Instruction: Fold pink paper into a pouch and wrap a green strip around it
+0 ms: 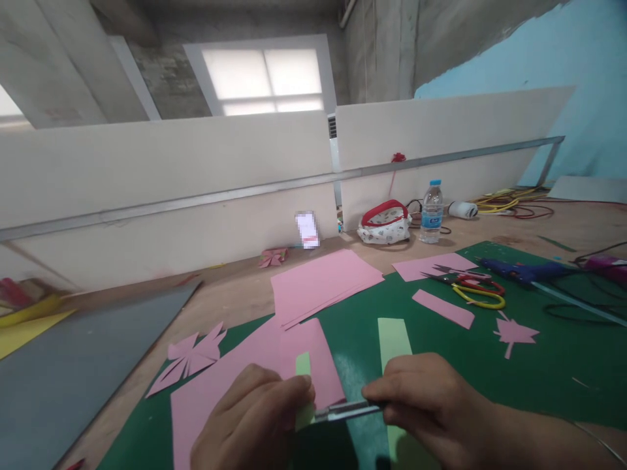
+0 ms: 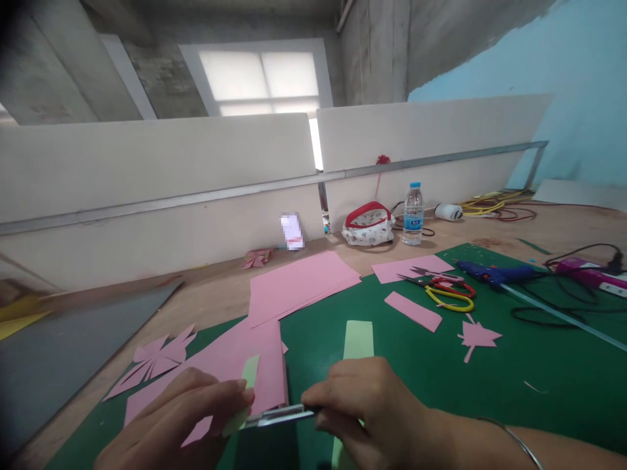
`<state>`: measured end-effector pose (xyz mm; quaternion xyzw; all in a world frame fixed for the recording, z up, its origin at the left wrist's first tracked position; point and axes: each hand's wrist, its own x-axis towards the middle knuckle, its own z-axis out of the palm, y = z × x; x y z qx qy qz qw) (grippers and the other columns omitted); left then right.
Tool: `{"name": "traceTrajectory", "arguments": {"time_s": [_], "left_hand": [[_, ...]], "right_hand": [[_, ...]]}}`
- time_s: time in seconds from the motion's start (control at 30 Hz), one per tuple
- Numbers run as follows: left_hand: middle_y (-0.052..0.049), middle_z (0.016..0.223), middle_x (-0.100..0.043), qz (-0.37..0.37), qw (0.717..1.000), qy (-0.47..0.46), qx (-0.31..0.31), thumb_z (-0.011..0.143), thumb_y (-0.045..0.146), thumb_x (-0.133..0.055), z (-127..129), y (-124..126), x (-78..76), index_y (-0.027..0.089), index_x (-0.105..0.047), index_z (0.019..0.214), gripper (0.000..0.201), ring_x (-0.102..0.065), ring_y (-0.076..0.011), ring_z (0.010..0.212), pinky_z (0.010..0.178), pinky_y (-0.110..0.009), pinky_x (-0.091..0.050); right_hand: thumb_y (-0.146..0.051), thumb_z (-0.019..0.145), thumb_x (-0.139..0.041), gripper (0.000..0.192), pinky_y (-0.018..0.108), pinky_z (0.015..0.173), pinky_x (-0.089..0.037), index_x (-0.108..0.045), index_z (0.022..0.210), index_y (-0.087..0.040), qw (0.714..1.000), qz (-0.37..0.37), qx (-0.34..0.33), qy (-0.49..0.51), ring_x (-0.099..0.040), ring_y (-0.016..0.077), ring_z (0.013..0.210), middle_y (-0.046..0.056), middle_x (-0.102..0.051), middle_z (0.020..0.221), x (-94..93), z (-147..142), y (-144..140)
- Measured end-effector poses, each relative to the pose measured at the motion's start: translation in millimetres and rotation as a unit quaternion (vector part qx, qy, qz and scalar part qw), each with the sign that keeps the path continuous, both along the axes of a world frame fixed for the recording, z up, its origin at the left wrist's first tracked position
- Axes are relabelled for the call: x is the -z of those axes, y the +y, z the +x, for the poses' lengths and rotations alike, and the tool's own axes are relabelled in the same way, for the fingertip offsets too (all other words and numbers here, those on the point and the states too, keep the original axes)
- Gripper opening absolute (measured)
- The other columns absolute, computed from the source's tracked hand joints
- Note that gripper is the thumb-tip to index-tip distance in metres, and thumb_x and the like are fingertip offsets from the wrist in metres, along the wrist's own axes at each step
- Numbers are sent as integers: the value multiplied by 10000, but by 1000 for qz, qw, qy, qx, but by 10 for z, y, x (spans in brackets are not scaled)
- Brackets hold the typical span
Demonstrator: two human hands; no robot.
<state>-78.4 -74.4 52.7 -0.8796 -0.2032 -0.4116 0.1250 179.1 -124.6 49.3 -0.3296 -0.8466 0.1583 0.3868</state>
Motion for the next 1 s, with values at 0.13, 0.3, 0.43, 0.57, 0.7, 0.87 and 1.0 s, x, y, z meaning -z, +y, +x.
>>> {"name": "traceTrajectory", "arguments": {"time_s": [0.13, 0.3, 0.43, 0.57, 0.7, 0.87, 1.0], "left_hand": [[-14, 673, -645, 33, 999, -14, -22, 775, 2, -632, 8, 87, 45, 149, -632, 939, 220, -600, -121, 596, 548, -224, -495], [-21, 729, -714, 61, 995, -31, -66, 799, 25, -651, -14, 183, 67, 147, -662, 934, 182, -651, -113, 658, 603, -201, -497], [-3, 735, -722, 71, 995, -31, -63, 838, 82, -646, -24, 182, 89, 152, -670, 966, 148, -655, -92, 677, 637, -180, -503], [-20, 794, -739, 59, 996, -21, -69, 849, 69, -617, -51, 183, 102, 154, -655, 1023, 198, -678, -102, 754, 680, -181, -516], [-9, 809, -736, 37, 995, -31, -91, 861, 81, -578, -46, 157, 80, 184, -622, 1060, 229, -684, -104, 733, 709, -192, -535], [-33, 846, -697, -6, 994, -36, -103, 831, 89, -506, -36, 112, 28, 196, -573, 956, 178, -649, -100, 620, 566, -179, -538], [-31, 836, -656, 0, 995, -39, -88, 800, 101, -529, -74, 109, -14, 227, -490, 809, 132, -663, -127, 692, 575, -203, -548]], "right_hand": [[-320, 984, -405, 347, 228, 498, -354, -685, 935, -121, 997, 64, -35, 37, -520, 120, 549, 48, -615, 623, 58, -52, -14], [-217, 928, -473, 238, 239, 571, -417, -691, 980, -137, 996, 30, 77, 39, -579, 135, 626, 58, -678, 727, 27, 23, 63], [-232, 900, -507, 240, 254, 635, -466, -699, 1031, -174, 971, -86, 215, 57, -628, 165, 736, 54, -714, 865, -99, 212, 250], [-207, 902, -459, 334, 298, 701, -506, -667, 1157, -156, 947, -109, 301, -26, -660, 211, 805, 84, -724, 942, -157, 499, 488], [-69, 804, -504, 488, 443, 880, -471, -578, 1286, -72, 918, -28, 368, -145, -594, 332, 1074, 224, -633, 1180, -161, 632, 625], [-125, 884, -512, 232, 271, 766, -498, -711, 1000, -151, 982, 89, 75, -146, -609, 190, 915, 120, -635, 1059, -263, 77, 438], [-163, 881, -596, 173, 215, 656, -469, -730, 989, -170, 983, 121, -44, -132, -569, 134, 772, 64, -603, 934, -429, -420, 406]]}}
